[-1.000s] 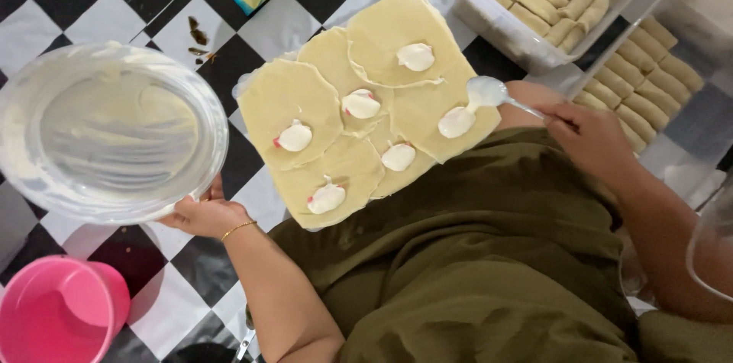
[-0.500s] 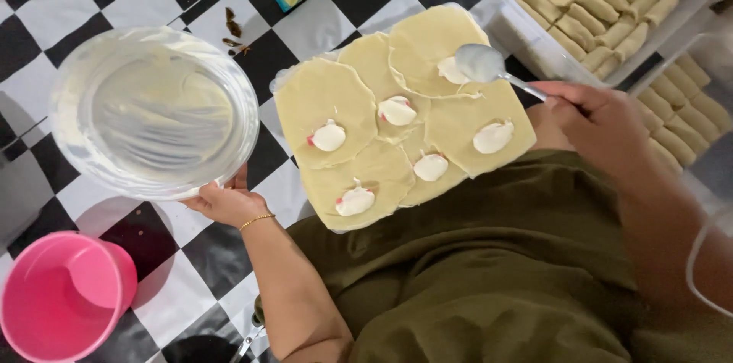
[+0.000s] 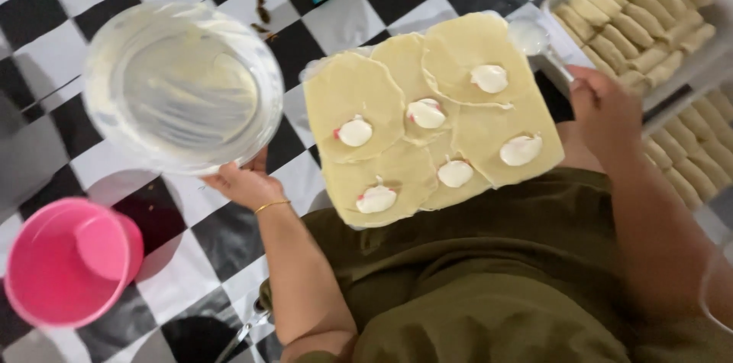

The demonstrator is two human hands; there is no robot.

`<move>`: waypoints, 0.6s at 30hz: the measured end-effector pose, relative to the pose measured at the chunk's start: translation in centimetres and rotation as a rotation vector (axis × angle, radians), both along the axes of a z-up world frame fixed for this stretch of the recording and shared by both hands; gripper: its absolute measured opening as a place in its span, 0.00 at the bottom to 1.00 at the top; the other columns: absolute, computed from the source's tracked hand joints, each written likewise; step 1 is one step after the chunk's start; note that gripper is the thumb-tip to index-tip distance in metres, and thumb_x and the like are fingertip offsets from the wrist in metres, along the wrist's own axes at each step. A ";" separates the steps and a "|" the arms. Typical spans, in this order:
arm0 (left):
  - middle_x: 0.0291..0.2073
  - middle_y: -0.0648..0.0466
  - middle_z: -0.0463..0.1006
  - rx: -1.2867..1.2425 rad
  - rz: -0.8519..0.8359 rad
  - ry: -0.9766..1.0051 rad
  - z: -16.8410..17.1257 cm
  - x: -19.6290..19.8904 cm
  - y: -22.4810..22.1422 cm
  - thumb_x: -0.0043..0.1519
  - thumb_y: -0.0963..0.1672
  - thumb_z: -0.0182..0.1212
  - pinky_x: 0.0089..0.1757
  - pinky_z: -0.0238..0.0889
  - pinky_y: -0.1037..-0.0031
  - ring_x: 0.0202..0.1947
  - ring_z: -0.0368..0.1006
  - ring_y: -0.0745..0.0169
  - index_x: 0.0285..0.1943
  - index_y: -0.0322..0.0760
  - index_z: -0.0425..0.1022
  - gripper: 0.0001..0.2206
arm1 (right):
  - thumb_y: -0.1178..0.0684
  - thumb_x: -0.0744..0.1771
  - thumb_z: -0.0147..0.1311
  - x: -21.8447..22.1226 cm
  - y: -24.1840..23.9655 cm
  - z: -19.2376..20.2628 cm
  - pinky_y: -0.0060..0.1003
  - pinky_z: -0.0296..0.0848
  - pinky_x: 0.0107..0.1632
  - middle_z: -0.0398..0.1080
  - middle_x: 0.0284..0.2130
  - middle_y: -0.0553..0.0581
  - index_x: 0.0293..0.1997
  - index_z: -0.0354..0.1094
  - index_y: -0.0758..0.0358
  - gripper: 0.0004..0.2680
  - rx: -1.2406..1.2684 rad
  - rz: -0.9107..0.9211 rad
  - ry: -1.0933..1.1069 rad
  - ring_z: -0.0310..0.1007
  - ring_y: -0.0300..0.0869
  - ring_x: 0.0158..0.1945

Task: Rolling dough circles with cream and fruit fillings and placing them in a container.

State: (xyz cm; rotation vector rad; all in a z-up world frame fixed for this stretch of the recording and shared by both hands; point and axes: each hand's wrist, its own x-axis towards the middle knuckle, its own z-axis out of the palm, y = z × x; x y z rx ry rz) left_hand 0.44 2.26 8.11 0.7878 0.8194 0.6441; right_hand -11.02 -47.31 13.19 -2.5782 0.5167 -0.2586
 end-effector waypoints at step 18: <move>0.38 0.52 0.74 -0.126 0.162 -0.025 -2.5 -14.5 2.8 0.62 0.40 0.50 0.31 0.82 0.44 0.19 0.73 0.50 0.74 0.65 0.59 0.30 | 0.41 0.70 0.48 2.8 32.5 13.8 0.61 0.69 0.56 0.76 0.48 0.65 0.74 0.51 0.54 0.23 0.032 1.012 0.332 0.74 0.62 0.55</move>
